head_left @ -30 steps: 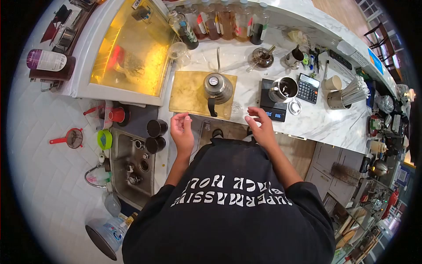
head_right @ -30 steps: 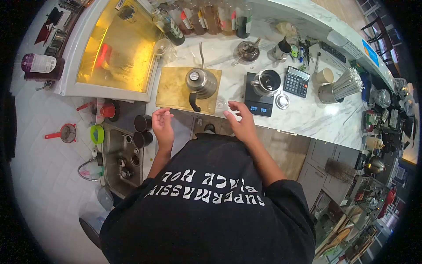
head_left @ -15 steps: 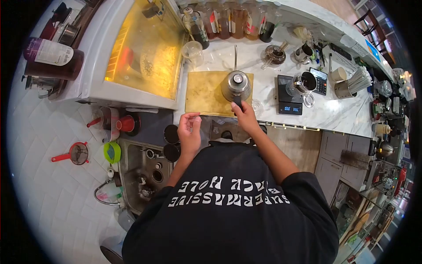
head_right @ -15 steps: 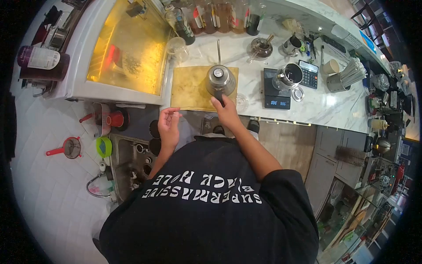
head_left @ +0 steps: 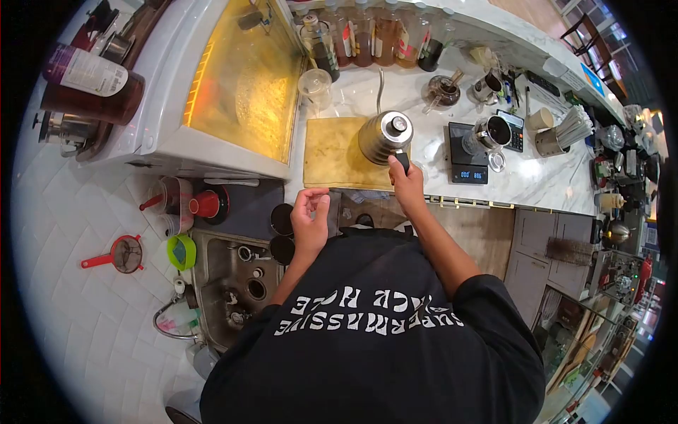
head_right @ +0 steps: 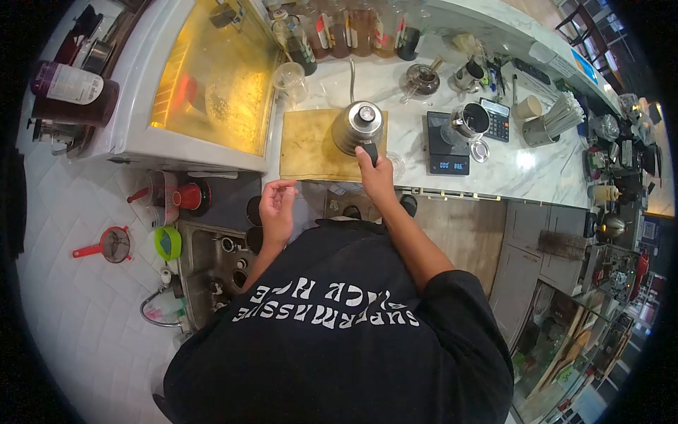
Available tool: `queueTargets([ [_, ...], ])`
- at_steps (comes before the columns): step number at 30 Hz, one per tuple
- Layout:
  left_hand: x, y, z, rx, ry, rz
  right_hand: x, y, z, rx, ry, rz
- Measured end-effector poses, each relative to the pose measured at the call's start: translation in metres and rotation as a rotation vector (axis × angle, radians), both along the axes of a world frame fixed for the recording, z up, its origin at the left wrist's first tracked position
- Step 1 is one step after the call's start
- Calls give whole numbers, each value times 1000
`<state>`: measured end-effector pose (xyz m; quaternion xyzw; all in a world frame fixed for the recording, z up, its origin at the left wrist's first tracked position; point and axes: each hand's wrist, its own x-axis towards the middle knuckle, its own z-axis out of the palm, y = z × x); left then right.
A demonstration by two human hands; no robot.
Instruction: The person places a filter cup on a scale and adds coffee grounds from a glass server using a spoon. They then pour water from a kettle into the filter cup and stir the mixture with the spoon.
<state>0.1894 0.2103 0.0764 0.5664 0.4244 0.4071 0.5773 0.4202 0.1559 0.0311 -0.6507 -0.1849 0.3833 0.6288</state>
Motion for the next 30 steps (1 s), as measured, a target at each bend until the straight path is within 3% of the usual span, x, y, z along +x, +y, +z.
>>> queueTargets([
  [3,5,-1,-1,-5,21,-21,6,-18,20,30,0,-9],
  [5,13,-1,1,-6,20,-14,18,-39,42,-30,-194,-14],
  [12,58,-3,-9,-1,39,-71,57,-128,118,-78,-202,-167],
  [19,137,-10,-52,-61,293,-281,114,-235,148,-110,-326,-329],
  [21,165,-16,-57,274,535,-324,133,-258,153,-119,-399,-388],
  [22,174,-15,-69,412,522,-359,141,-263,159,-98,-425,-423],
  [25,203,-26,-86,652,686,-405,168,-282,176,-136,-489,-439],
  [30,224,-47,-96,695,820,-396,209,-303,175,-164,-529,-449],
])
